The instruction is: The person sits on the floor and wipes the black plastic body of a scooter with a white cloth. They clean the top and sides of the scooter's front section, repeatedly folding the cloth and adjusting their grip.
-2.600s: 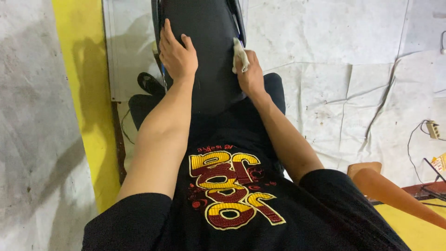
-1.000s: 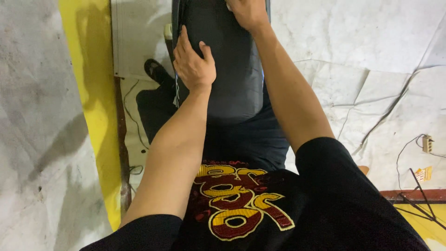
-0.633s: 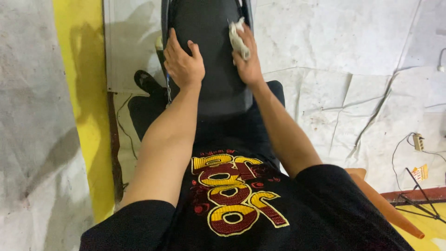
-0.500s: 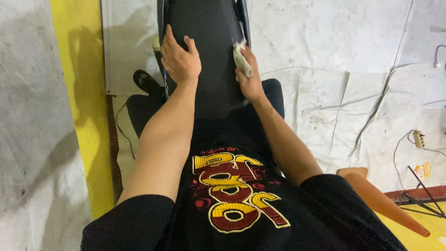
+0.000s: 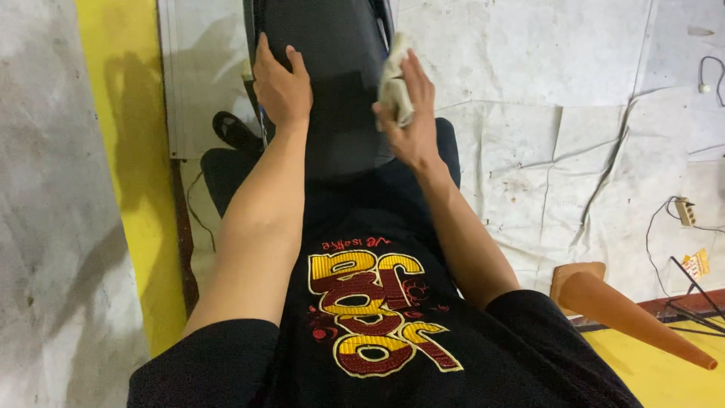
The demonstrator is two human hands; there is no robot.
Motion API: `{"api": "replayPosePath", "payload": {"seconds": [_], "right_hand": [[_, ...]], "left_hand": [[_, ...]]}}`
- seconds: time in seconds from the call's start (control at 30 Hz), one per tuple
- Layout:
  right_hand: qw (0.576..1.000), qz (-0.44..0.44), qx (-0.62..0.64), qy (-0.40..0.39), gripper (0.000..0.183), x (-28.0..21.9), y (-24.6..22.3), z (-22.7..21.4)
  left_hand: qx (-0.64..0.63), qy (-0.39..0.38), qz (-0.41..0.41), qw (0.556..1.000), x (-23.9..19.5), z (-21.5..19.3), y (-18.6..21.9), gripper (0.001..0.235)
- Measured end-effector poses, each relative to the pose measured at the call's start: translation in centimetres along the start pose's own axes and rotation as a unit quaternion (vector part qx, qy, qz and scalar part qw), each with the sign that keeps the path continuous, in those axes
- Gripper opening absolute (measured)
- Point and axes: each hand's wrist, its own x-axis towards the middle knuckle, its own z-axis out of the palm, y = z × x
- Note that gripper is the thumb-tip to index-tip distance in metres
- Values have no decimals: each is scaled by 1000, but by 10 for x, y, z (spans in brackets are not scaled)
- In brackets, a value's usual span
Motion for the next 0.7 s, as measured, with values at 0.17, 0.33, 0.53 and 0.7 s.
{"api": "replayPosePath", "payload": {"seconds": [0.17,0.33,0.53,0.7], "right_hand": [[931,-197,-275,-136,74,6,-8,41],[918,-231,-311,-80,48,31,7,56],[926,-258,-266,-68,39,105,16,64],[941,-260,-213,-27,36,171,11,67]], "left_hand": [[-12,26,12,1000,4,4,-1,57],[-11,32,-4,999,4,2,3,57],[19,43,5,999,-1,-3,13,55],[52,26,-4,998,0,-7,15,56]]}}
